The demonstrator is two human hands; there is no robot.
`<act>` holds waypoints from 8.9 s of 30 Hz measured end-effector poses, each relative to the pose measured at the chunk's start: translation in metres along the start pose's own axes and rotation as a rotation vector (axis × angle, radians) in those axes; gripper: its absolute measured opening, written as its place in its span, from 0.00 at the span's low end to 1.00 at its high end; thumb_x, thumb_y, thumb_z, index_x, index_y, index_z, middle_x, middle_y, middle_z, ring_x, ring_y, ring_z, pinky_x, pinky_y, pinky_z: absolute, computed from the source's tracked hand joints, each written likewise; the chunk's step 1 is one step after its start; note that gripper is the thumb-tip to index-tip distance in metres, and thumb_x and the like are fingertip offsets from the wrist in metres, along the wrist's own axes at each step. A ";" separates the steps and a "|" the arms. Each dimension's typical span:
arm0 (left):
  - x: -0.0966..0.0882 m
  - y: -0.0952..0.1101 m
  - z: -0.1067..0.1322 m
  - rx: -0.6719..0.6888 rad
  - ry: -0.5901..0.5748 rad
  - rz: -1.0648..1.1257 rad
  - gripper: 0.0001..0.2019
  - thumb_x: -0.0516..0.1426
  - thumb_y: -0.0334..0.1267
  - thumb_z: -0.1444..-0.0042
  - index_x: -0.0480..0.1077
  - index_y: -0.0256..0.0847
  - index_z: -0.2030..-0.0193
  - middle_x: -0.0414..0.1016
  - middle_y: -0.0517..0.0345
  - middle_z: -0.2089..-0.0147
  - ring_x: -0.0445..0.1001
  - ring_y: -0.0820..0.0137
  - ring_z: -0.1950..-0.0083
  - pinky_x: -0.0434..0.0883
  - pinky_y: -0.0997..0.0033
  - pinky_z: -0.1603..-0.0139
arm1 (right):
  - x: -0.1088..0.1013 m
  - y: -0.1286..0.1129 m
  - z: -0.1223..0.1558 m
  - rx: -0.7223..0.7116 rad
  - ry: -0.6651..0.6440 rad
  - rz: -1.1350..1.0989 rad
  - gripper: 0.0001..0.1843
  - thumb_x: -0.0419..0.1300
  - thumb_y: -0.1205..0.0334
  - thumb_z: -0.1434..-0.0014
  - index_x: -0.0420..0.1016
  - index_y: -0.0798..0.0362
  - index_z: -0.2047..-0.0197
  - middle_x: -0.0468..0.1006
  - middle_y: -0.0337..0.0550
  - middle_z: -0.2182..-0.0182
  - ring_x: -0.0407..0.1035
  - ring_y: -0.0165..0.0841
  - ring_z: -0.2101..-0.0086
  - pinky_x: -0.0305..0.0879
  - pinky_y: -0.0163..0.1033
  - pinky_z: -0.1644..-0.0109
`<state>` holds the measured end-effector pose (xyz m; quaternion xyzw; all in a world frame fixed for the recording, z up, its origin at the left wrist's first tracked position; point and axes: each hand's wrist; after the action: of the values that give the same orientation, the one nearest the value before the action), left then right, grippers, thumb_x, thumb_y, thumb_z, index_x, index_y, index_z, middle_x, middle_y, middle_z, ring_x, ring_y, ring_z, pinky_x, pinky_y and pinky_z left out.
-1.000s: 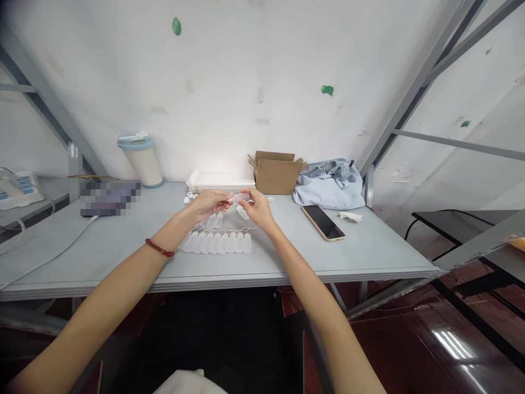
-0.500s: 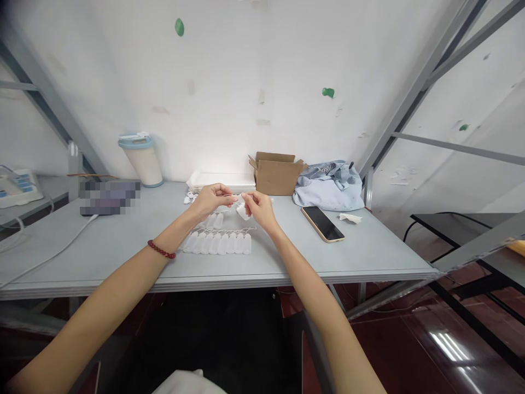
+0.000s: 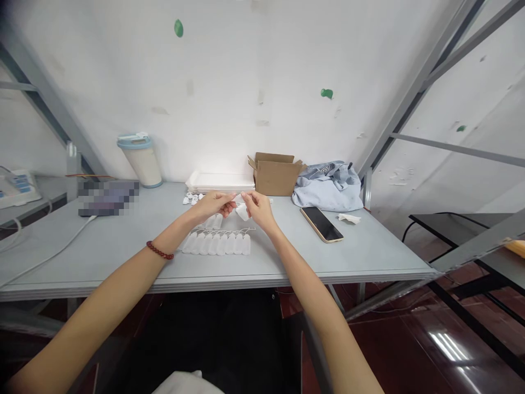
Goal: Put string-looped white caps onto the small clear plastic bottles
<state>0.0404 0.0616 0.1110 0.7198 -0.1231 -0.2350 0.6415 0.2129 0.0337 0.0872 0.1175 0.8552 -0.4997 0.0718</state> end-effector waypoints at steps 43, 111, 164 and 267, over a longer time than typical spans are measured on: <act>-0.011 0.005 0.004 0.292 -0.032 -0.242 0.14 0.62 0.48 0.51 0.74 0.36 0.69 0.72 0.59 0.73 0.69 0.71 0.69 0.68 0.69 0.63 | 0.000 -0.004 0.000 0.224 -0.174 -0.273 0.27 0.62 0.36 0.53 0.63 0.52 0.78 0.51 0.27 0.88 0.48 0.22 0.86 0.51 0.32 0.82; -0.099 -0.044 -0.022 -0.189 0.254 -1.039 0.09 0.55 0.30 0.63 0.76 0.41 0.75 0.75 0.55 0.78 0.76 0.61 0.68 0.68 0.71 0.66 | 0.002 0.036 -0.008 -0.123 -0.256 0.529 0.08 0.63 0.61 0.50 0.71 0.55 0.68 0.73 0.43 0.67 0.65 0.34 0.65 0.61 0.39 0.57; -0.043 -0.019 -0.014 -0.054 0.261 0.001 0.14 0.68 0.34 0.68 0.72 0.36 0.71 0.76 0.56 0.71 0.73 0.69 0.68 0.71 0.64 0.60 | -0.036 -0.014 -0.004 0.536 -0.573 0.401 0.17 0.61 0.57 0.48 0.68 0.57 0.83 0.74 0.45 0.83 0.68 0.29 0.83 0.60 0.33 0.80; -0.021 -0.005 0.000 -0.033 -0.140 0.004 0.16 0.68 0.45 0.59 0.77 0.36 0.67 0.76 0.55 0.69 0.71 0.73 0.68 0.71 0.67 0.60 | -0.005 -0.003 -0.001 0.315 -0.340 -0.294 0.18 0.57 0.46 0.44 0.61 0.51 0.62 0.60 0.27 0.86 0.50 0.23 0.84 0.45 0.31 0.79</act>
<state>0.0215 0.0727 0.1103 0.6905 -0.1651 -0.2856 0.6437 0.2165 0.0323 0.0909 -0.0838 0.7505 -0.6441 0.1220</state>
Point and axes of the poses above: each hand's wrist, its own z-axis away from the middle knuckle, its own x-axis out of the palm, y = z × x
